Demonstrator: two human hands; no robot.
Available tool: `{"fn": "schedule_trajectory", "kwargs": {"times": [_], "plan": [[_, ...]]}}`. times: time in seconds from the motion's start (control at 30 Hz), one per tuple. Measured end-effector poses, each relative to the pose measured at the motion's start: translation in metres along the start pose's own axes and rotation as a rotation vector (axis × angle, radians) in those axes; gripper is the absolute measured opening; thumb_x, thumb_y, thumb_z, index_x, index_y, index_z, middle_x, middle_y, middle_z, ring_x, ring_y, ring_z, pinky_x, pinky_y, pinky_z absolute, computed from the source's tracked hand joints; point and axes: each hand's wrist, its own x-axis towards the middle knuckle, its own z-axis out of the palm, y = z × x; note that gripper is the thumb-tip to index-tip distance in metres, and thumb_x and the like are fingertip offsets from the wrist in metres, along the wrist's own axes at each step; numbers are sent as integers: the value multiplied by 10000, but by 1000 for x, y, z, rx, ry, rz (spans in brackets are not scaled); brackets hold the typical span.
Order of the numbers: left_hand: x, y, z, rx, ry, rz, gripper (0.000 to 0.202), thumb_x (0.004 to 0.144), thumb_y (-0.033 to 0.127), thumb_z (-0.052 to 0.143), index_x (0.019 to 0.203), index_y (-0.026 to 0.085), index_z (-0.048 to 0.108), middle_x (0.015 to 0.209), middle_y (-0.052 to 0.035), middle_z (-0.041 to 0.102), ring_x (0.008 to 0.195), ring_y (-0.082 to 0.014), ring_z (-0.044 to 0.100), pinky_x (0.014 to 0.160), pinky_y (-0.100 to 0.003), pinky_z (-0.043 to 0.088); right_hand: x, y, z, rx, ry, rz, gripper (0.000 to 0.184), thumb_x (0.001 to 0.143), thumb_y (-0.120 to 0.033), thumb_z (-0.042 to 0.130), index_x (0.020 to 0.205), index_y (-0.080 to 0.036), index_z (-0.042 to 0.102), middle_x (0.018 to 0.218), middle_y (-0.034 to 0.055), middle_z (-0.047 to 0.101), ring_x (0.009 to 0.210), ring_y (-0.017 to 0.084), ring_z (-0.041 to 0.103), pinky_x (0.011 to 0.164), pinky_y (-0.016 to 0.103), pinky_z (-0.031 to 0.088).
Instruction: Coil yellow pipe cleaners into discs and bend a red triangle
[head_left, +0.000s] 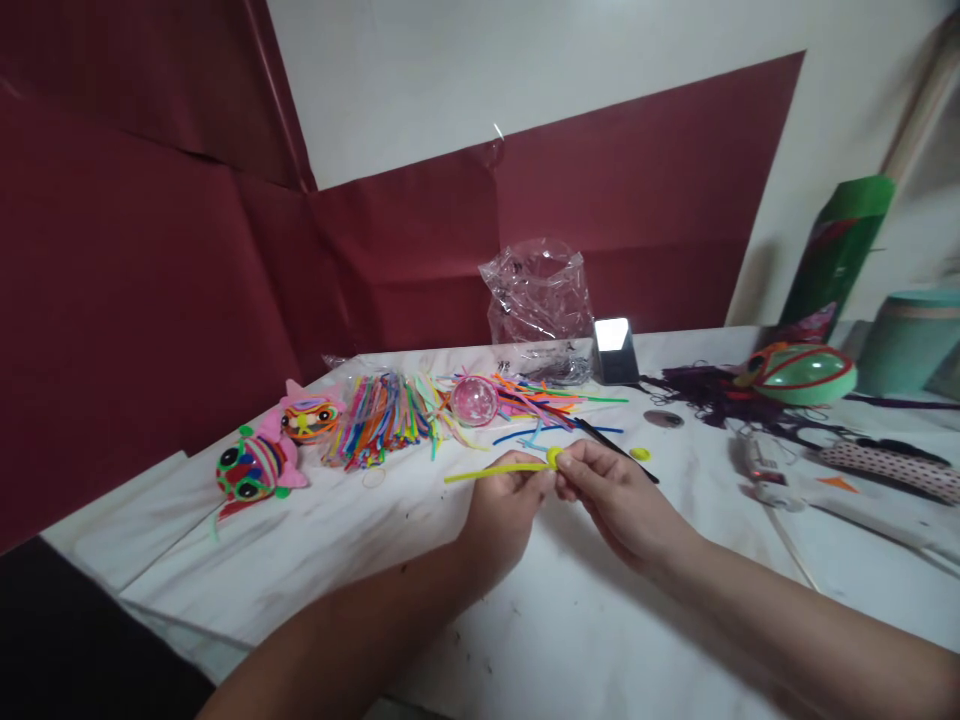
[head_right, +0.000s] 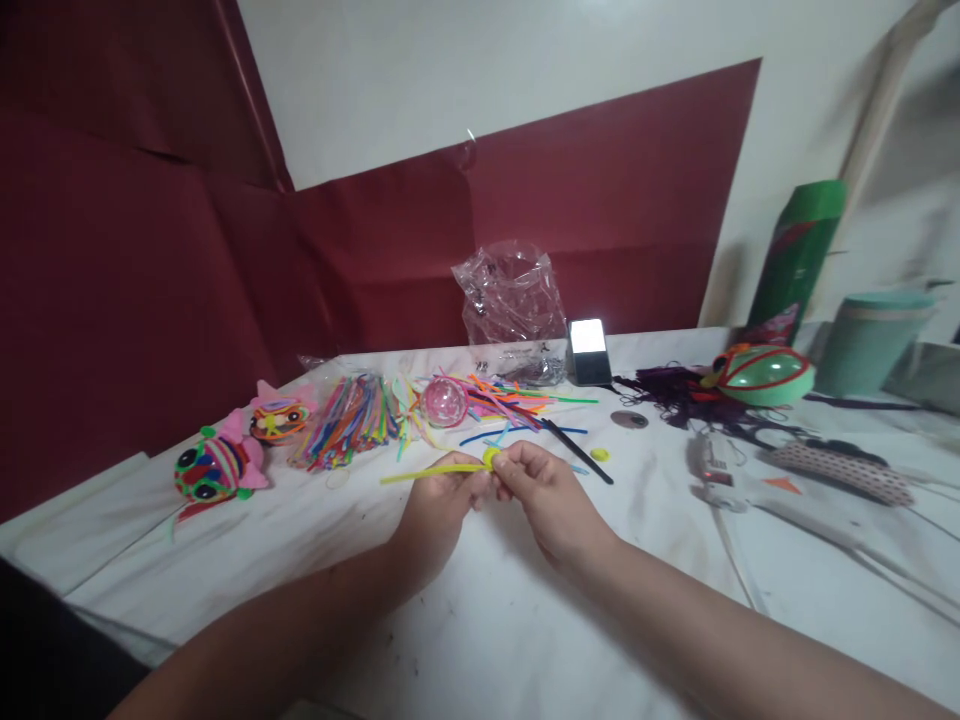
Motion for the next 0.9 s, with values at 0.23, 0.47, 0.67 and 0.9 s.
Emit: {"fn": "schedule_trajectory", "kwargs": {"times": [0.23,0.47,0.67,0.9], "plan": [[-2,6,-1,1,76,23,105,724,215,549,644,155,517,519,40,479,512,-84,433,532,-212,355,0,9,-3,-236,-1,-87,288,777,-416,537,622,-177,490,569,-31,484,568,106,428,579,251,338],[0,9,-9,127,63,35,82,703,192,552,640,149,523,545,39,469,521,-80,421,532,-205,356,-3,-2,-4,-544,-37,-182,272,804,-418,482,658,-189,476,583,-24,461,563,117,423,534,244,343],[4,18,-17,274,27,41,138,685,218,565,576,147,523,539,36,486,526,-84,426,538,-209,356,-3,-4,-5,-640,-63,-201,266,808,-402,471,642,-193,465,570,-21,461,554,121,420,522,246,343],[2,23,-16,248,46,-21,161,706,224,537,570,149,496,497,42,457,490,-78,403,498,-207,334,-4,-9,-2,-539,-17,-123,292,796,-432,480,636,-188,462,554,-30,459,530,107,410,511,238,329]]}}
